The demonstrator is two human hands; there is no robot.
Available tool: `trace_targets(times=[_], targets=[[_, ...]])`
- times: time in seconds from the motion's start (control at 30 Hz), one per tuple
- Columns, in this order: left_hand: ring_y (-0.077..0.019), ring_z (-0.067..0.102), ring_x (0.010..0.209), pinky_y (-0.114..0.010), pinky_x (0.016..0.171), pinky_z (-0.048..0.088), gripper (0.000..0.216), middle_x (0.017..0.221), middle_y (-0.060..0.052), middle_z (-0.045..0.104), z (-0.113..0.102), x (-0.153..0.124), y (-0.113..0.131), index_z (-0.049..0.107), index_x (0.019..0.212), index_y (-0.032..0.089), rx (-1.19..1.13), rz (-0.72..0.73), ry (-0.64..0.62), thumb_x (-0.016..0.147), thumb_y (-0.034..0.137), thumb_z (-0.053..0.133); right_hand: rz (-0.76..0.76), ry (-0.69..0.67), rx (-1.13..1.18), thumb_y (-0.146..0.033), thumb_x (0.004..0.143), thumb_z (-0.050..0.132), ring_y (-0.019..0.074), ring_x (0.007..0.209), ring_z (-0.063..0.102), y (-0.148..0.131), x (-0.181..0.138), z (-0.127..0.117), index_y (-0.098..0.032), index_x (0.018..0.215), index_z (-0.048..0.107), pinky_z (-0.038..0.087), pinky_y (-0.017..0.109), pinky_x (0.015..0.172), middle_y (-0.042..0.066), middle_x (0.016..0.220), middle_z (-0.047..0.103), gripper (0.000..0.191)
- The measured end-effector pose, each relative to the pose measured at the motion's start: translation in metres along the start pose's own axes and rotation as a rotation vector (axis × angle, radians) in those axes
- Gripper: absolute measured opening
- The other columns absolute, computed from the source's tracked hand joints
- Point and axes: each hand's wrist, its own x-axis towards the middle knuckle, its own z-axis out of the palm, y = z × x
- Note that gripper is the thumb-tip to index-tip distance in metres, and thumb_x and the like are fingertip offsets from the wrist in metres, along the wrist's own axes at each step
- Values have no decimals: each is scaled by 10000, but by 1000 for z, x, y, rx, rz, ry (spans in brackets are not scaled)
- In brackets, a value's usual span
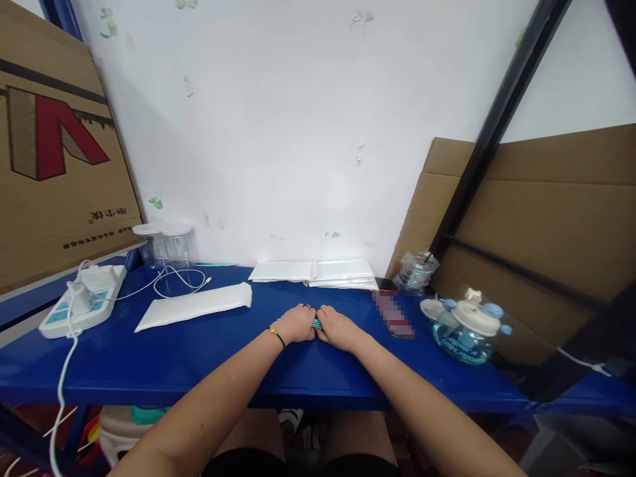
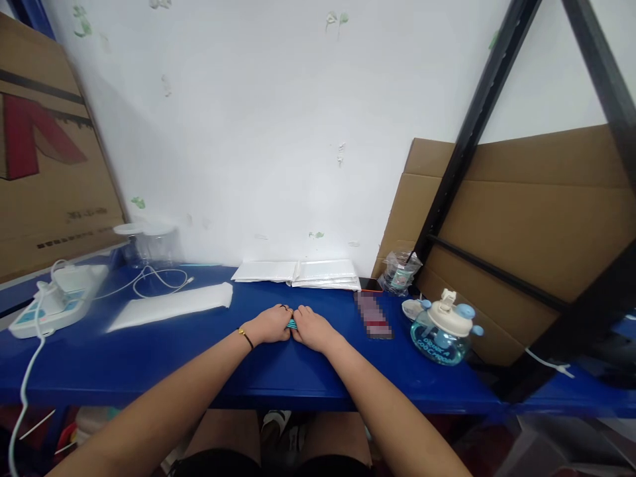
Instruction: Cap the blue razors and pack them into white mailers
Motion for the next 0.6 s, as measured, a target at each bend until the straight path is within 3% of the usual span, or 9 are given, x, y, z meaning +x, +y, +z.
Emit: trace_targets(times=[0.1, 0.23, 0.3, 0.4, 0.5, 0.6], targets=[[-289, 578, 875, -380, 818, 413, 210, 907, -152, 614, 0, -4, 5, 553, 888, 128, -11, 6, 31, 692, 179, 498, 9, -40, 48, -277, 853, 494, 220, 846, 536, 4, -7, -12, -128, 1006, 516, 446, 317, 724, 113, 951, 559, 215], [-239, 593, 775, -320, 687, 428, 265, 864, -101, 613, -3, -7, 11, 478, 1015, 143, -116, -22, 89, 774, 253, 469, 7, -32, 227, -367, 811, 575, 202, 789, 565, 14, -14, -57, -179, 1014, 551, 422, 283, 663, 77, 928, 601, 278], [-201, 585, 735, -288, 658, 418, 228, 833, -60, 603, -4, -3, 20, 459, 998, 163, -314, -80, 194, 798, 272, 462, 51, 110, 315, -442, 794, 581, 207, 849, 568, 17, -12, -86, -201, 1061, 556, 417, 286, 701, 76, 997, 605, 362], [-158, 558, 701, -265, 645, 415, 179, 802, -22, 585, -3, 5, 38, 462, 931, 175, -658, -150, 409, 839, 327, 439, 138, 374, 425, -449, 902, 387, 198, 955, 551, 14, -2, -121, -218, 1117, 554, 408, 296, 785, 66, 1060, 602, 357], [-139, 537, 664, -251, 621, 419, 230, 747, -4, 580, 3, 11, 51, 487, 844, 175, -882, -168, 502, 815, 404, 490, 130, 442, 482, -435, 929, 321, 183, 974, 550, 3, 11, -128, -224, 1071, 583, 403, 290, 819, 44, 1043, 617, 366], [-122, 506, 541, -240, 542, 400, 236, 584, 4, 543, 12, 11, 53, 495, 676, 167, -1019, -218, 416, 770, 379, 535, 69, 296, 438, -434, 930, 324, 175, 848, 576, -12, 19, -111, -204, 940, 626, 414, 278, 754, 46, 895, 635, 379]])
